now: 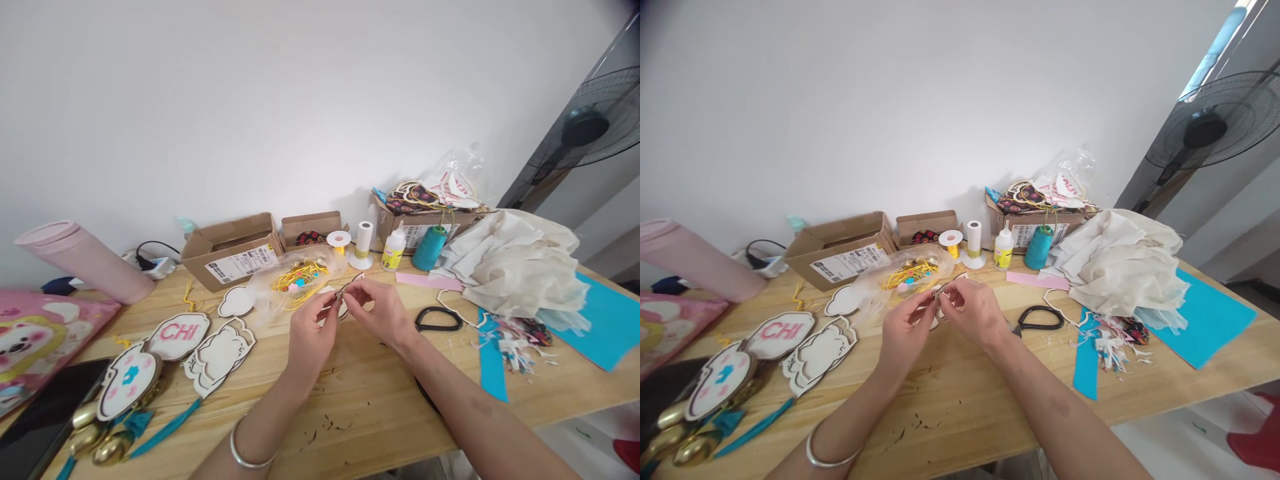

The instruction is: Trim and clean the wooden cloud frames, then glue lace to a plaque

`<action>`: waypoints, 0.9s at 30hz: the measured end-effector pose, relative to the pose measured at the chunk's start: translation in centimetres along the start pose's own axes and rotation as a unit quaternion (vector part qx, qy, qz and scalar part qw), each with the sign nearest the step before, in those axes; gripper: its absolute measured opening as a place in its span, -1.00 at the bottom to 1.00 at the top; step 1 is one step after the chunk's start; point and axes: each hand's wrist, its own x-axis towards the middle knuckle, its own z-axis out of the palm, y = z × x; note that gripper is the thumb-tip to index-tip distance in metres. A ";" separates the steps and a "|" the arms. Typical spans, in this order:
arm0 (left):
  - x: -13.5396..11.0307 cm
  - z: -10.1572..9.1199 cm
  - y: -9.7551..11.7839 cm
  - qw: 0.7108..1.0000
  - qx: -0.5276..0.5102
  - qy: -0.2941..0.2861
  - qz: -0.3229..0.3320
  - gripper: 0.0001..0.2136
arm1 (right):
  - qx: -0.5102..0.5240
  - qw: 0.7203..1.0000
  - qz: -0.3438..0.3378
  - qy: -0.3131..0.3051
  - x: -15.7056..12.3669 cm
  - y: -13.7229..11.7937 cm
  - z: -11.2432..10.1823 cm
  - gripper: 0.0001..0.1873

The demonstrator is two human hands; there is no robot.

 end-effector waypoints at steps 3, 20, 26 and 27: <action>0.0 -0.1 0.1 0.997 0.043 -0.035 0.061 -0.79 | -0.074 0.997 -0.005 -0.030 0.0 0.1 0.0 -0.88; -0.5 0.2 1.0 0.999 0.004 -0.027 0.034 -0.83 | -0.234 0.959 -0.151 0.050 -0.7 -0.2 -0.3 -0.76; -0.1 -0.2 0.3 0.989 -0.111 -0.031 -0.093 -0.79 | -0.124 0.986 -0.105 0.028 -0.5 -0.2 -0.8 -0.76; 0.0 -0.3 0.3 0.986 -0.126 -0.030 -0.109 -0.78 | -0.108 0.989 -0.093 0.022 -0.4 -0.2 -0.8 -0.77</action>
